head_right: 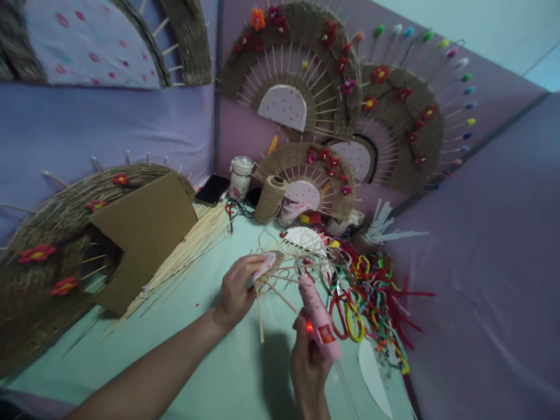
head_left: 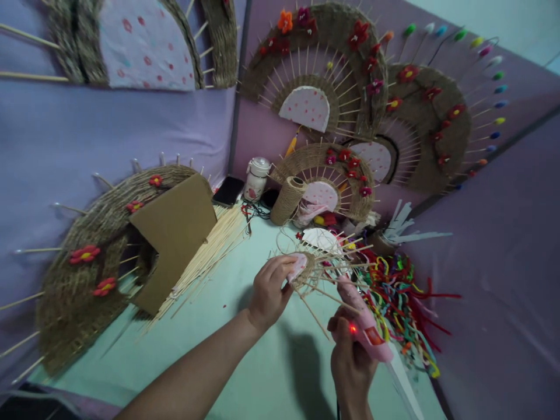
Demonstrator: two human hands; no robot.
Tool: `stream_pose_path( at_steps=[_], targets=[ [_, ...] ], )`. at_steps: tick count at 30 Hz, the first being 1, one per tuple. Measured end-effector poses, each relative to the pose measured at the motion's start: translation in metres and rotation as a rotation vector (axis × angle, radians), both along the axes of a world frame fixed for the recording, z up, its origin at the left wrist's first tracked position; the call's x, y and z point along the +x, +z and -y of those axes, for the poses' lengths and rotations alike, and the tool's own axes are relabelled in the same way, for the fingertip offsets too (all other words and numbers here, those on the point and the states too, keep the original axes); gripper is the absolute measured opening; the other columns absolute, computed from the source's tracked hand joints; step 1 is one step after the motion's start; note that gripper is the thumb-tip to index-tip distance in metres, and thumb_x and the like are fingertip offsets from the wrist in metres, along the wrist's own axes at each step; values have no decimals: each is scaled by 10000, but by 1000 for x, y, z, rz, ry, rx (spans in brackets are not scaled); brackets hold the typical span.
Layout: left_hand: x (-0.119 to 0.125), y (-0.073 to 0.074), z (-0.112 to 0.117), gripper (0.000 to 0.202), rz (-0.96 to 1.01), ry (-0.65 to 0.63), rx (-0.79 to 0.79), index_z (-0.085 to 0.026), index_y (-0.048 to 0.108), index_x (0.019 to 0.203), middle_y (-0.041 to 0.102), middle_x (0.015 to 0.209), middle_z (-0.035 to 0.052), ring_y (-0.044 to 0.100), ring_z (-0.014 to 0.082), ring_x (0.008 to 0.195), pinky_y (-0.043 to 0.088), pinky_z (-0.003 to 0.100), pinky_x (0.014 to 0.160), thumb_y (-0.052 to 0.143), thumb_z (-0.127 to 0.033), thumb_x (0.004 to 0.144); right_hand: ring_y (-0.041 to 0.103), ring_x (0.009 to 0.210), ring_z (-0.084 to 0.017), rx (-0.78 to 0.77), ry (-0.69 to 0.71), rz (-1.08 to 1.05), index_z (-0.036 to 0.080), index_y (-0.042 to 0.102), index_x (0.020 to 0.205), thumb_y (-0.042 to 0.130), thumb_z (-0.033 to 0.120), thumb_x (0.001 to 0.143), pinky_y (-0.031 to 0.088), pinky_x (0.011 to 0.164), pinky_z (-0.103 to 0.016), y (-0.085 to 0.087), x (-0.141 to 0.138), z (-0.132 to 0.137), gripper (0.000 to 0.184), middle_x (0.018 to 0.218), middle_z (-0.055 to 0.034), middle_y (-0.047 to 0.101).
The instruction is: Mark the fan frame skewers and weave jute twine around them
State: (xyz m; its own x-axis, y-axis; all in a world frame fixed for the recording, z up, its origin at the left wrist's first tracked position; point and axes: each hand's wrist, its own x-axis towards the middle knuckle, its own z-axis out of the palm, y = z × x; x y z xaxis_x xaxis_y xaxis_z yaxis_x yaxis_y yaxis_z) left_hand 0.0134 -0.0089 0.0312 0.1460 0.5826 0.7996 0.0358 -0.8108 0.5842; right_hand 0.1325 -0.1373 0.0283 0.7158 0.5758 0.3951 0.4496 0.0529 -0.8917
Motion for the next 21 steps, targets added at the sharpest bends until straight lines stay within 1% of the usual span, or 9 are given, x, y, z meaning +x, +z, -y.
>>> stream_pose_path(
  at_steps=[2,4,5,7,11,13,16,18,21],
  targets=[
    [0,1,-1,166,18,-15,27,-205,576,1049,674,1083,107,616,204,1069,509,379,905,552,-216,886,534,628,-175,-48,-80,56,165,606,857,567,540,833,453,581,-296,2,13,9,379,697,-47,603],
    [1,0,-2,180,35,-35,59,-202,572,1046,674,1079,110,615,206,1080,509,385,910,584,-195,866,546,641,-195,-162,-145,173,158,626,897,551,562,832,446,583,-303,2,37,24,416,715,-63,617],
    [1,0,-2,187,39,-44,73,-202,570,1041,674,1079,111,615,209,1085,509,390,913,598,-190,857,569,699,-215,-272,-101,250,161,635,973,512,557,852,462,636,-322,0,53,35,432,773,-75,633],
    [2,-3,-3,192,32,-54,90,-203,570,1033,676,1083,112,617,214,1088,509,404,920,614,-192,846,595,795,-262,-463,-136,418,165,635,1042,429,530,879,465,700,-360,-8,89,62,450,824,-101,636],
    [4,-8,-2,193,-5,-70,124,-211,580,1047,693,1088,109,632,213,1079,505,421,936,603,-206,855,599,774,-352,-951,-300,663,76,647,945,424,378,815,463,698,-458,-37,144,122,397,801,-204,620],
    [4,-9,-3,199,-34,-77,144,-223,580,1068,699,1104,102,632,210,1090,484,444,967,580,-200,870,612,764,-367,-1130,-336,657,75,656,928,449,340,789,467,693,-482,-51,153,143,364,790,-222,621],
    [4,-8,-4,213,-67,-81,169,-240,579,1081,705,1113,88,620,215,1119,451,489,1005,572,-187,875,627,759,-369,-1222,-359,616,114,672,916,497,369,781,476,677,-494,-64,150,156,337,759,-206,624],
    [2,-5,-6,207,-66,-80,180,-241,588,1070,712,1104,83,612,221,1128,462,491,989,583,-191,869,632,786,-383,-1237,-375,599,119,678,942,517,400,774,480,683,-506,-63,146,158,365,792,-210,638],
    [-2,0,-8,168,-96,-62,185,-240,604,1036,721,1093,75,599,221,1129,496,467,933,588,-214,871,622,874,-430,-1211,-402,579,89,670,1023,522,469,764,479,711,-549,-46,141,156,483,964,-262,646]
  ],
)
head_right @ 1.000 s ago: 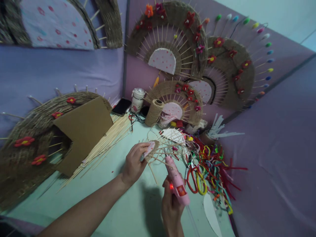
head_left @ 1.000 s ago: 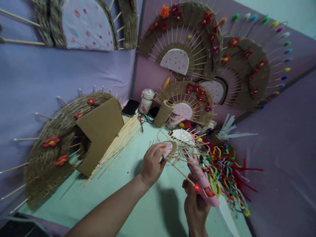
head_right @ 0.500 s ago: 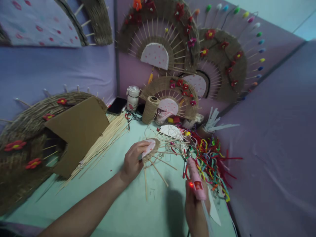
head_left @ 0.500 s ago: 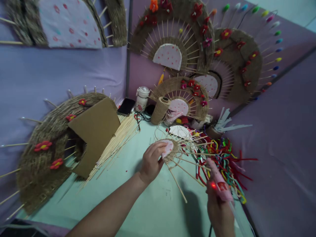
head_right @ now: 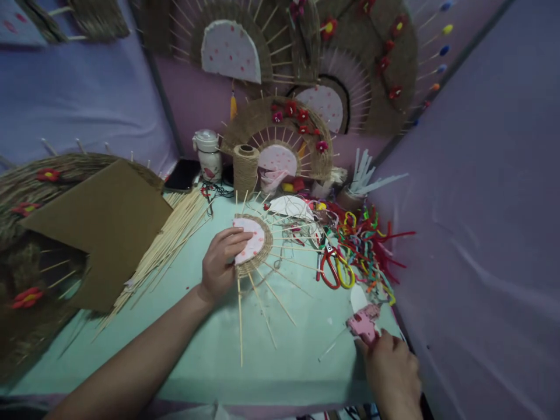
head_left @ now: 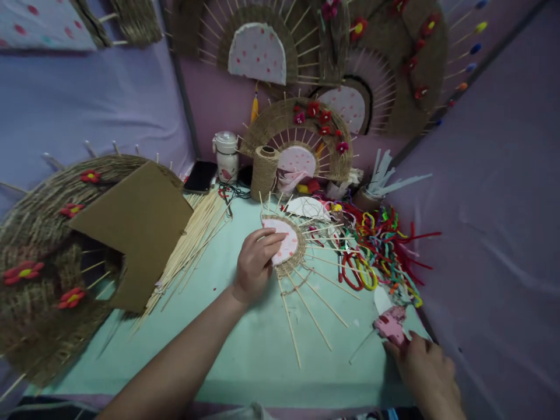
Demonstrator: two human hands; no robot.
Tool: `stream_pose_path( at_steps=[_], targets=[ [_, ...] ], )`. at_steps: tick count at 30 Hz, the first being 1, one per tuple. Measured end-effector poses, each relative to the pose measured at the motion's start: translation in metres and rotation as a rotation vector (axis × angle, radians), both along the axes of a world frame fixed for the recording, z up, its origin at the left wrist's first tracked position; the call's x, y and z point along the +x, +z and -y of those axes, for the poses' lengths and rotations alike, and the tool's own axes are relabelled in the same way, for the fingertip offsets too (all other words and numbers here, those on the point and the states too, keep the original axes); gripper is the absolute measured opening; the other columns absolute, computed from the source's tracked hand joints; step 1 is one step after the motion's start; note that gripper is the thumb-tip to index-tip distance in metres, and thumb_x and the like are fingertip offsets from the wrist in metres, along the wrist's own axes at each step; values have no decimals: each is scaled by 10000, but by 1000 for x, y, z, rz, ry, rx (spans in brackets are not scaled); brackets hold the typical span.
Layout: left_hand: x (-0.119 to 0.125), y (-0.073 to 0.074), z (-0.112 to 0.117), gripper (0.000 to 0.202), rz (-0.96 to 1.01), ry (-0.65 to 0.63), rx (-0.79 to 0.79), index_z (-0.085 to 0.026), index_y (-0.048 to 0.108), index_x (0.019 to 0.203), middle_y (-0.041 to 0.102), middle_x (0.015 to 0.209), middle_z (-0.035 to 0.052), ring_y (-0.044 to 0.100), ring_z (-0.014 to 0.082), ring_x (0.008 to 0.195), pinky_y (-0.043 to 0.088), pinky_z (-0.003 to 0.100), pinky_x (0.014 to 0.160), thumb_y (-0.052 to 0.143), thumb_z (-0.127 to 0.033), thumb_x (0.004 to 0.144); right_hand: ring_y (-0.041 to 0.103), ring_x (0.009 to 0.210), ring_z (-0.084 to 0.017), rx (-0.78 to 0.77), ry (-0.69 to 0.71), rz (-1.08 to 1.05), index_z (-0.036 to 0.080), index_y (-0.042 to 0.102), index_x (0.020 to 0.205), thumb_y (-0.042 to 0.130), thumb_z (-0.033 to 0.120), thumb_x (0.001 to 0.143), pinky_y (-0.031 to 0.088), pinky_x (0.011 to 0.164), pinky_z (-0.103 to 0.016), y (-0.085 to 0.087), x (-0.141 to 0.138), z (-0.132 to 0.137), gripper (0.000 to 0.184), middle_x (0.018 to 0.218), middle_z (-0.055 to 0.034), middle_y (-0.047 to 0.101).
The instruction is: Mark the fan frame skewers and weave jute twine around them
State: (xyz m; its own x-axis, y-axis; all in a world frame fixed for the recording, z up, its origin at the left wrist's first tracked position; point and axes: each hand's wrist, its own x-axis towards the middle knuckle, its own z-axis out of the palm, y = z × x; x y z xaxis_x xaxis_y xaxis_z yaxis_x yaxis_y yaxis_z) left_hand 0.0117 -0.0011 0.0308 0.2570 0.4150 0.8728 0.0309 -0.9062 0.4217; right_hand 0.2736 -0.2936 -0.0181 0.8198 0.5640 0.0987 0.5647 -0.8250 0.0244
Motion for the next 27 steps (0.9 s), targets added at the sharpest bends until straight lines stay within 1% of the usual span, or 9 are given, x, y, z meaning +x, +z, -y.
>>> stream_pose_path(
  at_steps=[3,5,8,11,13,15,18,22,27],
  targets=[
    [-4,2,-1,138,-43,18,24,-245,610,1005,733,1076,61,590,216,1117,504,449,903,601,-242,867,592,1008,-422,246,181,-1,82,658,1044,488,520,797,453,845,-576,27,-11,-17,531,1099,-277,621],
    [-7,0,-2,133,-58,17,41,-251,611,996,736,1070,54,590,212,1095,501,442,892,607,-266,864,585,1069,-364,466,373,-131,130,647,1072,514,525,811,440,927,-539,43,-28,-42,492,1125,-214,635],
    [-8,-4,-2,140,-72,-4,50,-253,608,1009,736,1067,55,589,210,1075,501,434,875,600,-276,871,562,1156,-267,698,566,-484,205,623,1130,574,441,848,428,997,-464,55,-66,-92,370,1225,-128,621],
    [-11,-9,-1,167,-74,-27,36,-248,603,1035,731,1075,62,584,211,1076,503,434,869,603,-273,870,524,1230,-234,808,678,-859,223,603,1214,628,370,841,385,1060,-433,53,-103,-134,402,1289,-104,594],
    [-13,-11,-1,180,-79,-31,18,-249,599,1044,726,1088,63,584,214,1078,503,440,872,607,-282,867,508,1252,-234,832,705,-1023,242,596,1253,660,346,822,362,1080,-433,48,-119,-151,448,1319,-92,579],
    [-14,-12,-2,177,-83,-24,6,-252,596,1042,725,1090,60,587,215,1074,503,444,874,606,-286,868,562,1172,-231,869,678,-1127,249,627,1222,677,340,808,408,1032,-420,42,-126,-159,426,1258,-85,615],
    [-15,-13,-3,175,-82,-25,-3,-252,594,1044,724,1089,60,590,213,1072,505,442,874,602,-266,870,639,814,-176,932,584,-1239,210,719,1002,665,366,815,515,771,-326,36,-125,-160,250,967,-63,687],
    [-15,-16,-5,202,-90,-34,-1,-255,593,1061,721,1101,57,583,212,1093,503,441,884,611,-230,861,520,597,-122,894,526,-1262,171,709,767,631,409,833,442,589,-254,36,-119,-154,259,684,-17,612],
    [-15,-18,-6,184,-97,-20,-6,-265,598,1056,724,1096,45,591,207,1083,504,441,889,597,-254,872,465,559,-112,825,537,-1220,157,706,741,602,449,836,385,537,-231,46,-117,-152,324,604,0,547]
  ],
)
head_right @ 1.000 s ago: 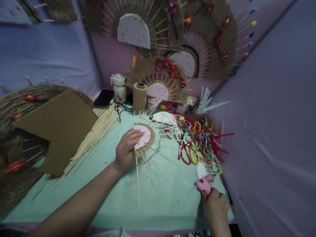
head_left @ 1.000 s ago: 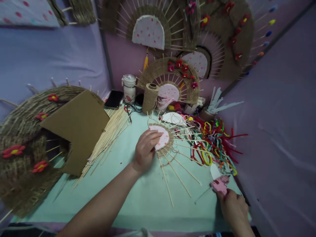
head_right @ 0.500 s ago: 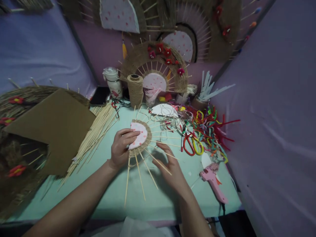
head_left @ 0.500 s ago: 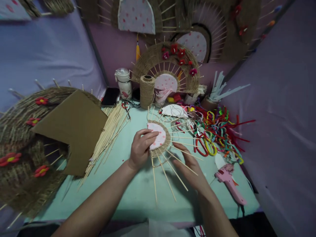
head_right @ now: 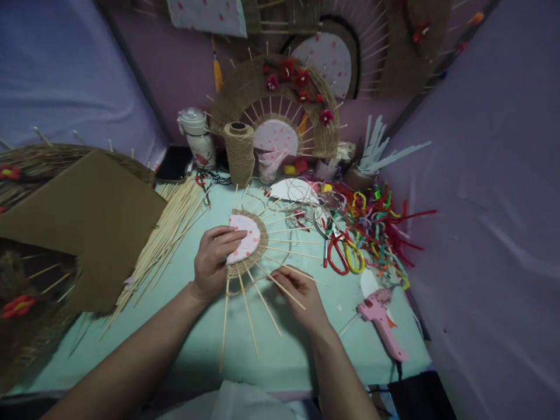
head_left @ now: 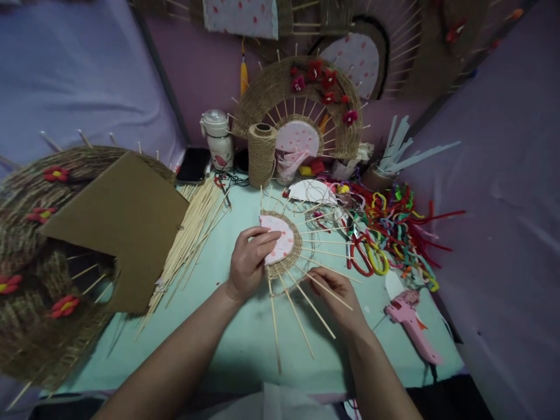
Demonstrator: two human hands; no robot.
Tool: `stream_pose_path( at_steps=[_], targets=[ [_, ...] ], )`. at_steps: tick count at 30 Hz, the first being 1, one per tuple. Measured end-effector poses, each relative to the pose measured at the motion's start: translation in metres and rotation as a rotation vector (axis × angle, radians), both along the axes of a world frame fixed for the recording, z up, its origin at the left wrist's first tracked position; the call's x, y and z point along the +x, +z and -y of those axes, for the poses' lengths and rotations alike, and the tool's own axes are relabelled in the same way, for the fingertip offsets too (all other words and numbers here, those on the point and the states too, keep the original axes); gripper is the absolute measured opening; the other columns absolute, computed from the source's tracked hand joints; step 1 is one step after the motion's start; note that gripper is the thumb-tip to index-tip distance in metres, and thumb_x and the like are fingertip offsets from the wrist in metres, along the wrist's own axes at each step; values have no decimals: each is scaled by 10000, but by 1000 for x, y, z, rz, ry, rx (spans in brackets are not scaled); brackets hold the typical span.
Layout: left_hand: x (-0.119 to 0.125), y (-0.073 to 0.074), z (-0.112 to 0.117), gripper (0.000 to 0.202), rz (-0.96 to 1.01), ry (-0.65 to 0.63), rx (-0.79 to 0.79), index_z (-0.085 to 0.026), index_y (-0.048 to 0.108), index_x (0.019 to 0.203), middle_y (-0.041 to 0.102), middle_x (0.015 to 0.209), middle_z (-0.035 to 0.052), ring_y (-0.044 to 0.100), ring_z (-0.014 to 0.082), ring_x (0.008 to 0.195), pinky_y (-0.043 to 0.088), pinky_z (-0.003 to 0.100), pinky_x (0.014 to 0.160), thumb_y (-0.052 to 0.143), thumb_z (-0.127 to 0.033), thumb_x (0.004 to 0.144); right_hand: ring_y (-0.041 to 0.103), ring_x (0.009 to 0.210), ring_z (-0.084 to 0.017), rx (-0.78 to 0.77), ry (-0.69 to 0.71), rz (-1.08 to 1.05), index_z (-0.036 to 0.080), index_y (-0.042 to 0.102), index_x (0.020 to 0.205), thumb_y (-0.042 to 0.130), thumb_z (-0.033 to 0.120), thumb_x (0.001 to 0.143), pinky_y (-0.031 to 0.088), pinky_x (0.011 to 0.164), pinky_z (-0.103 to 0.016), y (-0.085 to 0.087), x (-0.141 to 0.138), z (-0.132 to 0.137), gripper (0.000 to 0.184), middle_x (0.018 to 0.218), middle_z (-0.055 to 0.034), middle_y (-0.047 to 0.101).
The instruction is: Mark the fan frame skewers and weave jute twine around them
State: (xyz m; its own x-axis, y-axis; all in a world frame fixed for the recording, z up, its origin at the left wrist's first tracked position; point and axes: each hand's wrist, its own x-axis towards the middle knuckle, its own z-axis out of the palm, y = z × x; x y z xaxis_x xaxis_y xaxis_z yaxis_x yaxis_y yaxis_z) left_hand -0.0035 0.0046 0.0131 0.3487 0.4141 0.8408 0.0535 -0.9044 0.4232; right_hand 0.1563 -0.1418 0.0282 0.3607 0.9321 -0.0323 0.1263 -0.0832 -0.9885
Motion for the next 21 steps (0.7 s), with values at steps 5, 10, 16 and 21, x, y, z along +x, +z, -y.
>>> stream_pose_path(
  at_steps=[5,10,16,21],
  targets=[
    [0,1,1,201,-3,-19,3,-259,603,1066,723,1100,57,585,211,1084,505,439,885,609,-259,865,461,574,-110,-1,-18,19,160,696,744,603,446,844,379,554,-229,4,0,1,317,635,1,555],
    [1,1,3,176,-6,-19,-8,-264,618,1050,727,1092,50,585,209,1092,503,440,892,590,-275,876,457,562,-112,37,-70,-15,159,694,754,604,430,851,360,547,-236,1,1,5,302,603,14,531],
    [1,0,3,203,-8,-21,9,-257,613,1066,725,1094,59,586,213,1079,505,443,883,605,-238,864,456,529,-109,20,-122,-138,156,681,784,656,460,796,366,524,-239,-1,4,7,306,575,20,536],
    [0,2,-2,200,13,-7,10,-242,615,1047,727,1072,71,581,220,1076,511,448,873,627,-215,849,556,654,-141,51,-244,-8,188,634,912,777,362,685,460,633,-272,-1,20,13,320,707,11,601]
  ],
)
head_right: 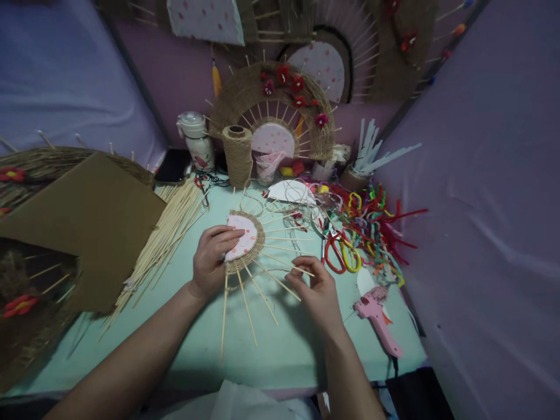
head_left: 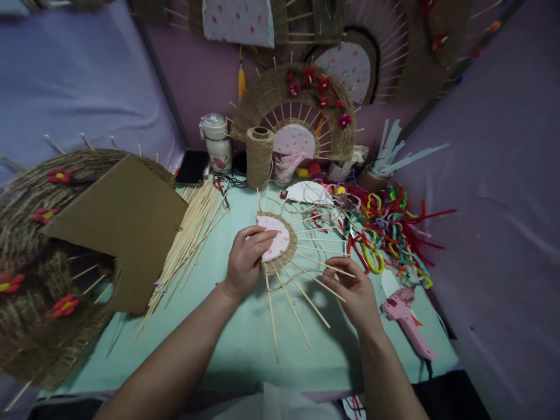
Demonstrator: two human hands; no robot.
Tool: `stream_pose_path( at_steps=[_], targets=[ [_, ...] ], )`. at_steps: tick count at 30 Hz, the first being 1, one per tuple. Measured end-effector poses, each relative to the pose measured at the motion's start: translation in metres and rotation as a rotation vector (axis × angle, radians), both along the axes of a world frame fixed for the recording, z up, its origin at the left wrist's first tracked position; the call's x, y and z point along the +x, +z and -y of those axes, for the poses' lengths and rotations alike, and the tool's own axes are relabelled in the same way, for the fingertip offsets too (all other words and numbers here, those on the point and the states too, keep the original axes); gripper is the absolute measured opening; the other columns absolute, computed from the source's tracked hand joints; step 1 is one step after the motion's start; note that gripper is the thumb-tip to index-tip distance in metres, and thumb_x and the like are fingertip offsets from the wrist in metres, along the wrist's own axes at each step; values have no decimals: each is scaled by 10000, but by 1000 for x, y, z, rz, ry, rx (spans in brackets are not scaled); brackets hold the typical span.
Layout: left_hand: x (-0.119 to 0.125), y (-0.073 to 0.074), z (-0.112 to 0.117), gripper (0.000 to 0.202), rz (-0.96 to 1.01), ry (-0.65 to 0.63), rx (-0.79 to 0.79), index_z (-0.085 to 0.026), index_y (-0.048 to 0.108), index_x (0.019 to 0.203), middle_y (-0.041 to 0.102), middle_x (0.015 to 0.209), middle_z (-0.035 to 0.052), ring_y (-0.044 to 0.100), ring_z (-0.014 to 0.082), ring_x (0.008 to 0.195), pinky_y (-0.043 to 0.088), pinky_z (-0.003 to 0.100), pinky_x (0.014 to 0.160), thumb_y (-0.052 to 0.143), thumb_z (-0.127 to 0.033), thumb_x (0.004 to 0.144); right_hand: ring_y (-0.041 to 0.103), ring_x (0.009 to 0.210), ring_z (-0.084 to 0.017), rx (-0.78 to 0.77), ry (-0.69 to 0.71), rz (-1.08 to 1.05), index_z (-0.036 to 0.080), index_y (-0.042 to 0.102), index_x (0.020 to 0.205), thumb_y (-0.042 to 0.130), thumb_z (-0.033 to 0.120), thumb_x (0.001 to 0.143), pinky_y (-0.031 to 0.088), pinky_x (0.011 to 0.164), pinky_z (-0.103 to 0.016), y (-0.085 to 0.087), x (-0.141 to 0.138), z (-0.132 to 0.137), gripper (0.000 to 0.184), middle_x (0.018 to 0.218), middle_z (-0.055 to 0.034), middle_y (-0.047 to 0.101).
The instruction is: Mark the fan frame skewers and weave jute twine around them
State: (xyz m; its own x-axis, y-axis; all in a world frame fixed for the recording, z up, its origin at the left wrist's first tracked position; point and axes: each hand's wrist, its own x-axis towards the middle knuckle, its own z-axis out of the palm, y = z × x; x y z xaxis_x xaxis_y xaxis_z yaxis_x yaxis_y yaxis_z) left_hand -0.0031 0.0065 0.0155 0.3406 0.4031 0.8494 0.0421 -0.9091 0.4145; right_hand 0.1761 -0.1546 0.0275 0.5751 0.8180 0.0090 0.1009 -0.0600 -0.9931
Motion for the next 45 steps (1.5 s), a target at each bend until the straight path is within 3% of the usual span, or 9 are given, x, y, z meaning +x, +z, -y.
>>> stream_pose_path(
  at_steps=[3,7,13,19,23,27,36,45],
  targets=[
    [-1,0,-4,182,-1,39,-8,-248,616,1037,730,1058,57,585,218,1071,510,448,873,624,-244,855,582,773,-166,40,-8,220,204,613,971,746,310,735,472,768,-329,-2,14,7,291,798,-5,619],
    [-1,-3,-6,227,3,46,-3,-249,618,1044,729,1061,47,584,208,1062,507,440,879,668,-238,823,591,860,-181,105,-61,411,213,612,953,685,297,806,467,823,-355,0,27,16,184,894,-32,632],
    [-1,-9,-5,295,-24,28,-21,-239,628,1084,719,1094,57,572,210,1088,498,443,909,695,-210,798,608,808,-185,269,-71,575,216,611,852,665,192,826,489,782,-366,19,22,17,64,826,-34,639],
    [0,-4,-6,295,-7,32,-5,-218,618,1046,725,1059,71,577,212,1069,500,428,890,713,-161,773,640,848,-196,269,-28,694,233,650,913,638,148,843,510,772,-358,26,21,20,111,860,-41,676],
    [0,-2,-6,256,-1,46,-12,-220,615,1022,730,1048,68,583,211,1065,498,425,887,707,-196,785,661,885,-189,197,-64,696,250,643,1026,642,125,843,511,826,-356,25,22,26,222,945,-34,690],
    [0,-2,-6,211,-12,53,-24,-229,622,1007,733,1047,62,596,205,1048,497,422,891,688,-260,809,676,868,-194,235,-86,706,255,643,1035,671,115,819,526,821,-361,28,17,28,259,936,-28,696],
    [0,-7,-6,258,-14,33,-31,-227,625,1046,723,1071,68,582,210,1051,503,433,885,695,-211,798,664,832,-198,263,-175,659,224,666,957,678,205,825,532,794,-375,30,14,21,134,891,-53,699],
    [2,-3,-2,242,-5,-11,-50,-238,629,1041,731,1056,73,593,211,1039,512,431,871,685,-280,809,658,675,-156,82,-216,175,194,689,821,706,343,783,537,654,-294,19,10,4,155,757,-29,706]
  ],
)
